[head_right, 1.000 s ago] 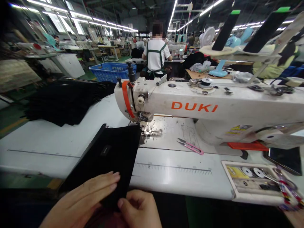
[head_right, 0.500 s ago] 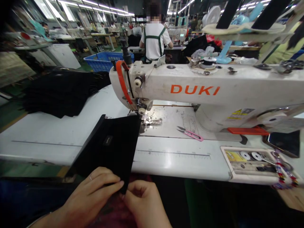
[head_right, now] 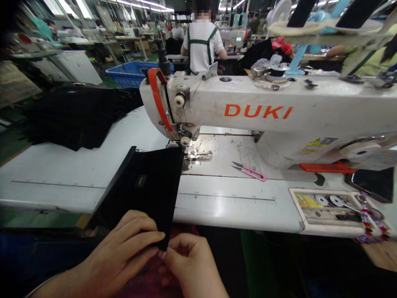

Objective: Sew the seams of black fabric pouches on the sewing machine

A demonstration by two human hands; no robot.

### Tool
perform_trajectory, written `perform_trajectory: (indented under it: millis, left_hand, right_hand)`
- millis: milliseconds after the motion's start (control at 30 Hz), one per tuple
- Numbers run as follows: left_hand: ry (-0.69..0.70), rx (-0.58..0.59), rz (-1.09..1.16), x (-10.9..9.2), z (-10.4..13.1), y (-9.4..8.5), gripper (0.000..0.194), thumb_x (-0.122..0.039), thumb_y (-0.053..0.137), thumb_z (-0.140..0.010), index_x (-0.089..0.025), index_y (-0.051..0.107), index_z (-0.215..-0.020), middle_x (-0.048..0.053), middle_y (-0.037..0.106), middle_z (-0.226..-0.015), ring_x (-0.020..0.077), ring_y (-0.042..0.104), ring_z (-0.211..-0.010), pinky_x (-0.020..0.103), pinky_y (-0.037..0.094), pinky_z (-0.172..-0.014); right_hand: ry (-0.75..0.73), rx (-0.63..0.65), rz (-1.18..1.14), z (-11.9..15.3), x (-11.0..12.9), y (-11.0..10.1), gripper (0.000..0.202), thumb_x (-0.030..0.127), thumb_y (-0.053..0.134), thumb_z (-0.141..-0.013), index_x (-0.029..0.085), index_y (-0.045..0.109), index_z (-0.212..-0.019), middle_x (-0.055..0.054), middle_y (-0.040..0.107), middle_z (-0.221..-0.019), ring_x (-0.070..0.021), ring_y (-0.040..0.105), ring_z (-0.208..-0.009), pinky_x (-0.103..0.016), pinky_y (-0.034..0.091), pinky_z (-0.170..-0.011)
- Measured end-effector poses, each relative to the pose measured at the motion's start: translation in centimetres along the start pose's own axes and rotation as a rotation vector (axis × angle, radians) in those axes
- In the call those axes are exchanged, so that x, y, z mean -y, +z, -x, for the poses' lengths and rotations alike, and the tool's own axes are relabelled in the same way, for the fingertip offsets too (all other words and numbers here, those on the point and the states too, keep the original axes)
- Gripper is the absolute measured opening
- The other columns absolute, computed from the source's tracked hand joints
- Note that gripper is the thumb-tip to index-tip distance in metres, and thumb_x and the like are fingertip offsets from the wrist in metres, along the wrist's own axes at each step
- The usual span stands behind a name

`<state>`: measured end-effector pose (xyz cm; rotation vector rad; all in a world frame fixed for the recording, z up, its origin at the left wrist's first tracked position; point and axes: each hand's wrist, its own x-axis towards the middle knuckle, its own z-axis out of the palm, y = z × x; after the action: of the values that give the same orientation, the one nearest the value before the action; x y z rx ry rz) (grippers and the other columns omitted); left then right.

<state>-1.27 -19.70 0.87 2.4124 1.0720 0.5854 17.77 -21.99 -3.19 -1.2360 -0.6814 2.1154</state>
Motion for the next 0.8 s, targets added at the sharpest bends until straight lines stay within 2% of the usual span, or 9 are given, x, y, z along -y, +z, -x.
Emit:
perform_trajectory:
  millis: [133,233,333,433,567,667,700,733,800]
  left_hand:
    - [0.067,-0.017,-0.037,0.2,0.1,0.1,0.023,-0.009,0.047,-0.101,-0.022,0.064,-0.110,0.003,0.064,-0.100,0.0193,0.053,-0.096,0.034,0.046,-0.088]
    - [0.095,-0.010,-0.062,0.4,0.7,0.0,0.027,-0.005,0.043,-0.100,-0.021,0.062,-0.112,0.003,0.065,-0.100,0.0181,0.055,-0.096,0.031,0.048,-0.089]
    - [0.105,-0.018,-0.055,0.5,1.0,-0.1,0.028,-0.004,0.044,-0.100,-0.021,0.062,-0.113,0.003,0.065,-0.100,0.0169,0.056,-0.095,0.028,0.049,-0.086]
    - [0.130,-0.031,-0.055,0.6,0.9,0.1,0.026,-0.005,0.045,-0.100,-0.020,0.062,-0.113,0.003,0.066,-0.099,0.0165,0.056,-0.095,0.027,0.049,-0.087]
    - [0.205,-0.061,-0.151,0.8,0.9,0.6,0.025,-0.004,0.048,-0.096,-0.018,0.065,-0.109,0.004,0.068,-0.098,0.0181,0.059,-0.096,0.034,0.046,-0.096]
    - [0.272,-0.096,-0.248,0.8,0.9,0.5,0.023,-0.006,0.048,-0.097,-0.016,0.066,-0.109,0.006,0.071,-0.103,0.0199,0.060,-0.101,0.039,0.044,-0.102]
    - [0.296,-0.108,-0.258,0.7,0.8,0.4,0.023,-0.008,0.046,-0.099,-0.015,0.066,-0.109,0.006,0.071,-0.102,0.0196,0.060,-0.100,0.038,0.045,-0.102]
    - [0.319,-0.116,-0.257,0.5,0.6,0.1,0.024,-0.010,0.044,-0.101,-0.015,0.067,-0.108,0.006,0.072,-0.100,0.0190,0.061,-0.098,0.036,0.047,-0.099]
    - [0.328,-0.122,-0.255,0.1,0.1,-0.4,0.030,-0.014,0.038,-0.105,-0.015,0.068,-0.105,0.005,0.073,-0.095,0.0178,0.062,-0.092,0.032,0.051,-0.094]
  right_hand:
    - [-0.012,0.033,-0.022,0.1,-0.3,-0.3,0.053,0.061,0.084,-0.065,0.013,0.066,-0.080,-0.003,0.069,-0.070,-0.0104,0.061,-0.052,-0.022,0.046,-0.051]
    - [-0.004,0.040,-0.019,0.2,-0.5,-0.5,0.051,0.059,0.083,-0.069,0.013,0.067,-0.083,-0.003,0.070,-0.070,-0.0116,0.063,-0.054,-0.022,0.046,-0.052]
    - [0.009,0.060,-0.034,0.3,-0.5,-0.5,0.051,0.058,0.084,-0.069,0.012,0.069,-0.085,-0.004,0.070,-0.070,-0.0114,0.063,-0.055,-0.022,0.047,-0.054]
    - [0.008,0.052,-0.061,0.2,-0.4,-0.2,0.055,0.060,0.086,-0.063,0.012,0.068,-0.081,-0.004,0.070,-0.068,-0.0116,0.062,-0.053,-0.023,0.048,-0.053]
    - [0.023,0.053,-0.072,0.0,-0.6,-0.1,0.057,0.063,0.085,-0.061,0.013,0.066,-0.079,-0.004,0.068,-0.067,-0.0117,0.061,-0.051,-0.024,0.047,-0.052]
    - [0.017,0.098,0.009,0.2,-0.8,-0.6,0.048,0.058,0.080,-0.071,0.014,0.064,-0.081,-0.003,0.067,-0.067,-0.0122,0.062,-0.054,-0.025,0.050,-0.057]
    - [-0.056,0.086,0.119,0.3,-0.9,-0.9,0.041,0.054,0.077,-0.075,0.015,0.063,-0.080,-0.002,0.065,-0.066,-0.0126,0.062,-0.056,-0.024,0.050,-0.057]
    - [-0.194,0.046,0.283,0.3,-0.9,-1.2,0.032,0.047,0.074,-0.079,0.017,0.063,-0.079,-0.001,0.065,-0.067,-0.0136,0.062,-0.059,-0.024,0.050,-0.058]
    - [-0.618,-0.115,0.701,0.1,-0.8,-1.7,0.010,0.029,0.068,-0.084,0.019,0.063,-0.082,-0.003,0.067,-0.077,-0.0169,0.065,-0.071,-0.025,0.053,-0.064]
